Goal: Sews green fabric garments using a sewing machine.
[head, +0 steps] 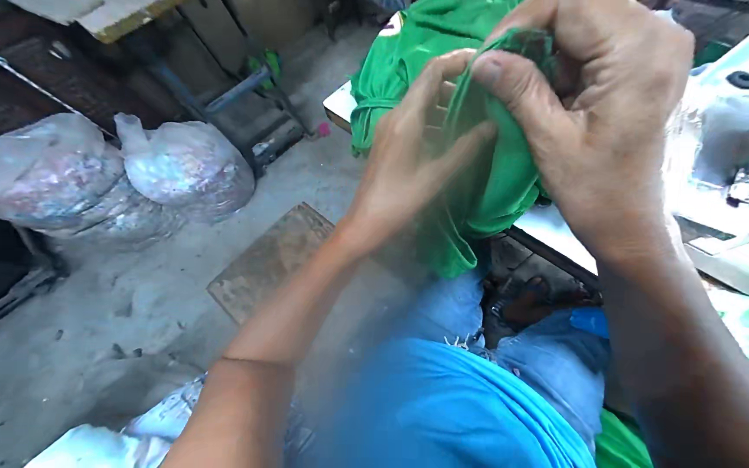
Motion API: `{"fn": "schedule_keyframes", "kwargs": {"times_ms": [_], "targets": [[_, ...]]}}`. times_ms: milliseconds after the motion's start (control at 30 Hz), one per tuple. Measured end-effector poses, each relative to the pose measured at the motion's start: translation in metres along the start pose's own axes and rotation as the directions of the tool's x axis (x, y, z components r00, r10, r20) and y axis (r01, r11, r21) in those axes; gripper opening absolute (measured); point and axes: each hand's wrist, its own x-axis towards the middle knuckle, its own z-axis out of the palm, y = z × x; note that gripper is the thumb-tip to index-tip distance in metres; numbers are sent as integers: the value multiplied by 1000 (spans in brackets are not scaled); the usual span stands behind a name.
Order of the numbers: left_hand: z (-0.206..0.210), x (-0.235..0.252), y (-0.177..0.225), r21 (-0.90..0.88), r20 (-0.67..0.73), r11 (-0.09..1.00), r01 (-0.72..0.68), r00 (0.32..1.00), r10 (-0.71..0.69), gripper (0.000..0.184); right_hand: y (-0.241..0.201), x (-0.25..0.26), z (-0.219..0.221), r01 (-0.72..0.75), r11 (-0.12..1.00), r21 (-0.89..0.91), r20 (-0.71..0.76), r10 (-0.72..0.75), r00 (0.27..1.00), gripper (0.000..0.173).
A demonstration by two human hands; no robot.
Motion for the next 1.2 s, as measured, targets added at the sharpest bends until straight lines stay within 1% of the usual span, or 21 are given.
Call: {"fn": "schedule_keyframes", "kwargs": {"times_ms": [100, 167, 233, 300, 367, 433, 467, 533, 567, 600, 667, 700, 733, 800, 867, 967, 1000, 1033, 1067, 1100, 1200], "targets": [[-7, 3, 4, 14, 87, 1000, 24, 996, -26, 47, 0, 0, 5, -1, 1000, -4, -26, 1, 1000, 24], [-15, 10, 10, 136, 76, 991, -18, 997, 8, 25, 6, -1, 5, -20, 998, 53, 15, 20, 1000, 31], [-30, 18, 9, 195, 72, 974, -111, 993, 99, 21, 8, -7, 0, -64, 995, 70, 165, 52, 985, 49], [-49, 22, 10, 199, -13, 975, -93, 995, 98, 19, 3, -23, -9, -126, 991, -53, 349, 137, 927, 64], [-71, 23, 14, 134, -181, 990, 36, 983, -12, 15, 14, -45, -10, -123, 984, -128, 448, 168, 878, 50], [-97, 21, 14, 94, -357, 978, 187, 923, -142, 28, 38, -62, -10, -129, 981, -147, 486, 186, 854, 31], [-109, 18, 14, 91, -419, 966, 242, 889, -183, 31, 49, -67, -12, -127, 979, -157, 477, 188, 859, 29], [-128, 12, 13, 112, -484, 947, 301, 849, -212, 32, 61, -67, -16, -117, 977, -179, 419, 183, 889, 28], [-133, 9, 13, 142, -478, 940, 312, 853, -211, 30, 59, -62, -17, -114, 978, -174, 402, 176, 898, 27], [-136, 6, 13, 172, -451, 935, 310, 869, -205, 29, 54, -54, -16, -111, 982, -156, 403, 166, 900, 35], [-132, 4, 15, 219, -369, 941, 259, 915, -166, 28, 30, -33, -6, -143, 987, -73, 441, 161, 883, 75], [-126, 3, 16, 248, -302, 948, 198, 946, -118, 22, 16, -24, 2, -154, 988, -12, 440, 144, 887, 87], [-119, 3, 19, 252, -234, 959, 127, 970, -67, 15, 0, -17, 11, -165, 983, 80, 422, 116, 899, 90], [-106, 3, 21, 218, -127, 976, -16, 991, 45, 7, -23, 2, 31, -141, 973, 185, 398, 57, 916, 83], [-105, 1, 22, 197, -139, 980, -29, 989, 57, 7, -30, 13, 43, -110, 980, 164, 426, 30, 904, 70], [-122, -4, 16, 199, -191, 980, 20, 981, 18, 11, -18, 12, 54, -23, 990, 138, 422, -38, 906, 28], [-128, -7, 14, 234, -133, 972, 1, 991, 31, 12, -16, 12, 54, -6, 991, 131, 417, -50, 908, 25], [-133, -12, 13, 311, -45, 950, 1, 999, 14, 25, -16, 13, 52, -6, 991, 130, 403, -47, 914, 24], [-135, -17, 12, 429, 43, 903, 19, 998, -42, 39, -16, 15, 52, -18, 991, 131, 379, -33, 925, 24], [-134, -22, 11, 536, 103, 844, 38, 989, -109, 43, -17, 16, 52, -28, 991, 129, 344, -18, 939, 24], [-138, -39, -21, 690, 95, 716, 106, 967, -235, 26, -17, 20, 52, -44, 992, 122, 209, 18, 978, 26]]}}
